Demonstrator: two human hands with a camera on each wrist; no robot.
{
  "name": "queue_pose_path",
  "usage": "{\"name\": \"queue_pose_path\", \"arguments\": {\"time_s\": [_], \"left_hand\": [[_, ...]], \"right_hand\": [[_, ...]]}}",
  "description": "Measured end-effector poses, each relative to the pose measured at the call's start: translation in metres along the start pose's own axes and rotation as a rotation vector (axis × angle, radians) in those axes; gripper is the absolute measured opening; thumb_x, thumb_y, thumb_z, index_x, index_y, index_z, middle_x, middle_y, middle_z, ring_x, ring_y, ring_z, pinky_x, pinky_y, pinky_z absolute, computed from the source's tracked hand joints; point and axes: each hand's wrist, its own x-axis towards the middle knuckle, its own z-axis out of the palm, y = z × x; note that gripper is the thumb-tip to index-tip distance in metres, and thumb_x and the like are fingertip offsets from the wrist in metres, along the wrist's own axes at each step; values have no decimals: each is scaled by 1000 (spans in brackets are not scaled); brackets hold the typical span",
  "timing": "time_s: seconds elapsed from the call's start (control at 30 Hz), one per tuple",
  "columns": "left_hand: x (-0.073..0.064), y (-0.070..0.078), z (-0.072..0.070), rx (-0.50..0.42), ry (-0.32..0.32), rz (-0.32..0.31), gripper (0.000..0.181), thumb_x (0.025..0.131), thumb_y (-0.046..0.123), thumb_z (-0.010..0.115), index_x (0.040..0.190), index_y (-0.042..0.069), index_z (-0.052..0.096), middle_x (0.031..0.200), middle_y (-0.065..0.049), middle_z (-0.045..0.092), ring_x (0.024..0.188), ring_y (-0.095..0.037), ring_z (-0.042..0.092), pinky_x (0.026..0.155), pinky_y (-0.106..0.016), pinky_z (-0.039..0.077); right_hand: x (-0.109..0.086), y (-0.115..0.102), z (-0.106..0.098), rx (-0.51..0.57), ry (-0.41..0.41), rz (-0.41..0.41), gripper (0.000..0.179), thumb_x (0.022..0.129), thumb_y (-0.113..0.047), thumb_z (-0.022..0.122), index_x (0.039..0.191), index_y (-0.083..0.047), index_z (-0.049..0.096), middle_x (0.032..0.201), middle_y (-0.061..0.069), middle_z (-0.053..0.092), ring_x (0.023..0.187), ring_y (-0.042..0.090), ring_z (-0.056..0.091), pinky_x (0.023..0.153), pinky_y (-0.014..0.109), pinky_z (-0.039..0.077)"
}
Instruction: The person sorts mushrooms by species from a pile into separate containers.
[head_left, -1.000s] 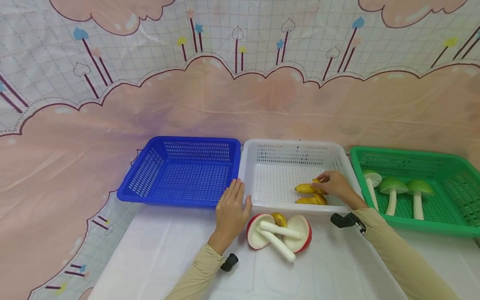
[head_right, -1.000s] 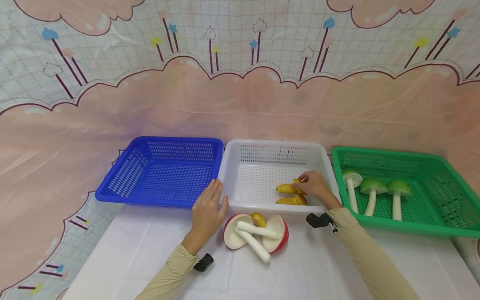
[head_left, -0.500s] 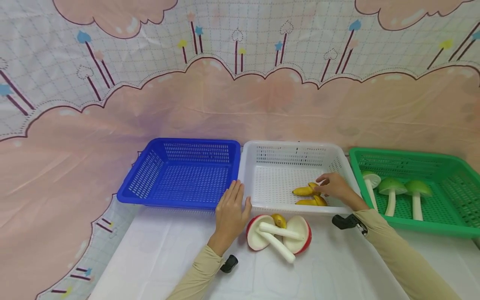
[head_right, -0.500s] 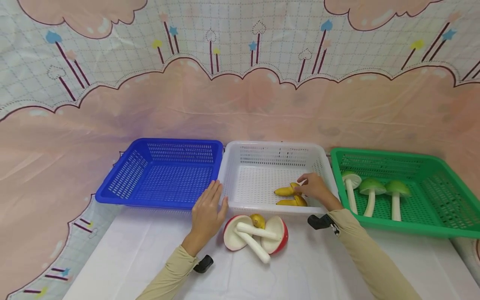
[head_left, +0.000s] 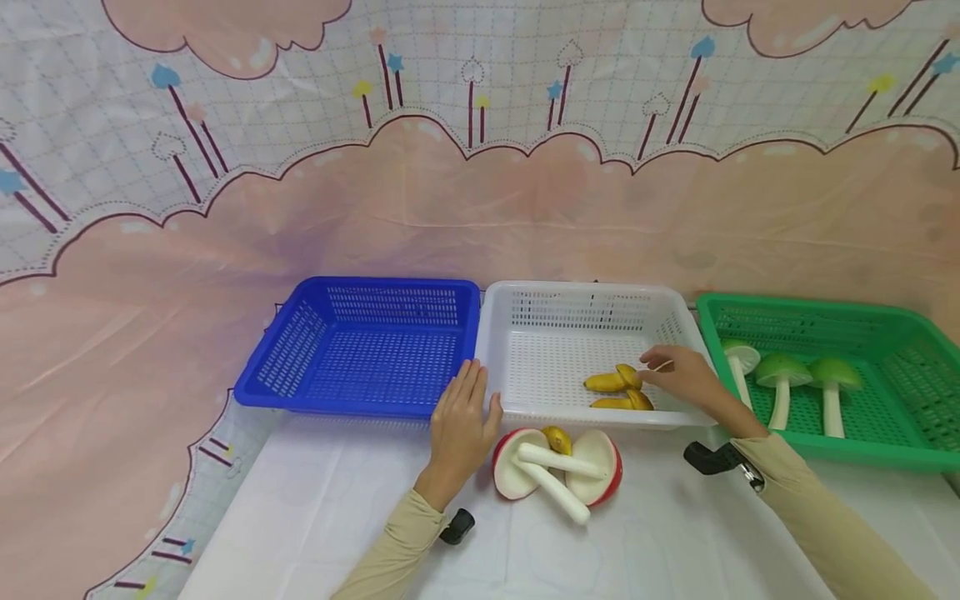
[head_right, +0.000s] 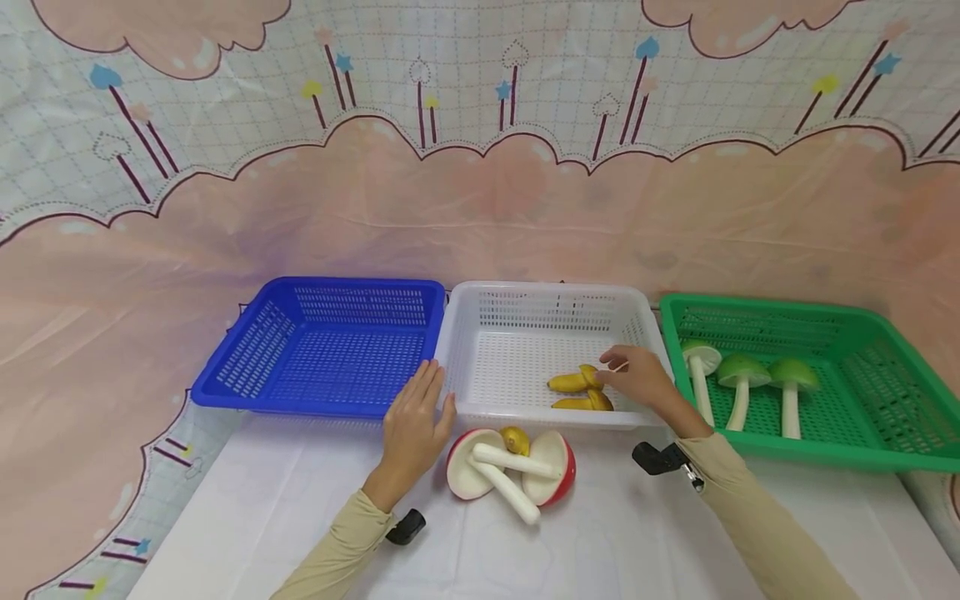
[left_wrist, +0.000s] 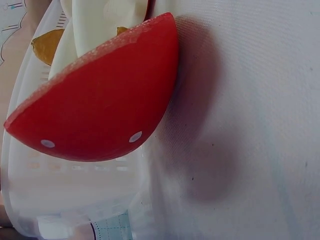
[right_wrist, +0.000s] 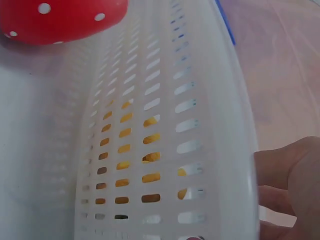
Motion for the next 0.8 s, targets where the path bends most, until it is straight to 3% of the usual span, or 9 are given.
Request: {"name": "queue_pose_path", "arguments": {"time_s": [0.3, 0.4, 0.5, 0.63, 0.7, 0.8], "left_hand": [[2, 4, -2, -57, -19, -4, 39, 88, 20, 60, 116, -7, 63, 125, -21, 59, 121, -33, 52, 102, -47, 39], [4, 5, -9, -130, -59, -60, 39, 86, 19, 63, 116, -6, 64, 125, -20, 59, 122, -33, 51, 102, -46, 39], [5, 7, -17, -262, -109, -160, 40, 84, 18, 65, 117, -5, 64, 126, -17, 59, 125, -30, 49, 105, -44, 36], [2, 13, -30, -460, -148, -271, 38, 83, 17, 67, 116, -1, 65, 127, -12, 60, 126, -26, 49, 107, -41, 34], [-1, 18, -36, -533, -159, -283, 35, 83, 16, 68, 115, 3, 66, 125, -10, 61, 124, -23, 50, 105, -40, 37], [-8, 27, -44, -599, -169, -244, 32, 82, 13, 69, 114, 6, 67, 123, -7, 62, 120, -21, 53, 101, -39, 41]], "right_hand": [[-36, 5, -4, -37, 229, -210, 22, 83, -1, 67, 102, 10, 64, 101, 27, 61, 93, 42, 58, 73, 53, 52], [-47, 7, -2, -106, 330, -279, 21, 80, -1, 69, 99, 7, 65, 103, 26, 60, 96, 42, 56, 75, 58, 48], [-58, 13, 1, -201, 393, -300, 30, 80, -7, 71, 106, 6, 63, 113, 30, 55, 105, 47, 50, 79, 65, 40], [-71, 27, 0, -322, 362, -228, 44, 91, -22, 60, 124, 6, 55, 131, 34, 43, 122, 52, 36, 81, 73, 32], [-76, 33, -1, -350, 311, -197, 50, 97, -28, 50, 132, 8, 47, 138, 34, 37, 128, 52, 30, 81, 74, 32], [-79, 38, -3, -354, 238, -193, 60, 100, -33, 43, 139, 12, 35, 145, 33, 28, 135, 48, 21, 83, 73, 34]]}}
